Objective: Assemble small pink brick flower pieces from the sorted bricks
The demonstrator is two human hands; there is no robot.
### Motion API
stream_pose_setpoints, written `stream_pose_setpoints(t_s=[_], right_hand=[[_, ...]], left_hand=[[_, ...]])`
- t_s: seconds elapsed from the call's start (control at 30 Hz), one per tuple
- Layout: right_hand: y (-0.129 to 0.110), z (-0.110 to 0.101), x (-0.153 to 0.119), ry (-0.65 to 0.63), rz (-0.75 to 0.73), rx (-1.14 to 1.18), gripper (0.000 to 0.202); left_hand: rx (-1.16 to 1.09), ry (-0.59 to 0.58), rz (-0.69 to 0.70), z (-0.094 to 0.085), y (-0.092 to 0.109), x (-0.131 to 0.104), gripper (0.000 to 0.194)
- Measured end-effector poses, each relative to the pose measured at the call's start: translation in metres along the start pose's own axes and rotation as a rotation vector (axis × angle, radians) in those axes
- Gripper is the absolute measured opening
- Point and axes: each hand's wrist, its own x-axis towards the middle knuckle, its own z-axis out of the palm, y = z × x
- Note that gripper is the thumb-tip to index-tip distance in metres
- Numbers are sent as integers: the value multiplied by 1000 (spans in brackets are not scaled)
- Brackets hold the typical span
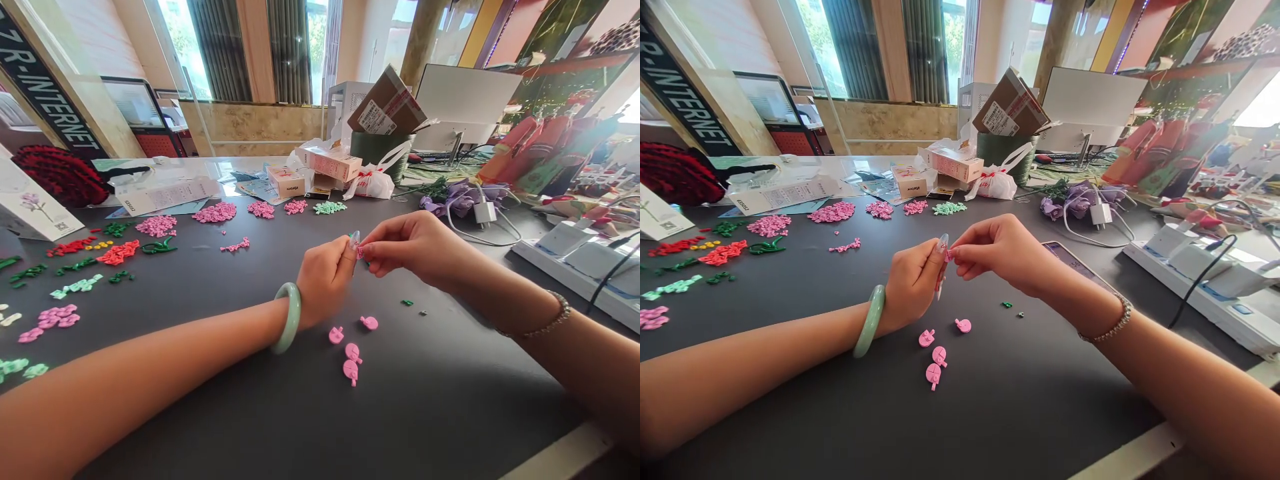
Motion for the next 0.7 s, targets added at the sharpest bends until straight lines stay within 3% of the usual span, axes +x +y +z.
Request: stream_pose_setpoints(t_s=[0.7], right_hand=[[2,4,-2,-30,42,86,8]], left_hand=[[217,52,248,2,-6,-1,38]])
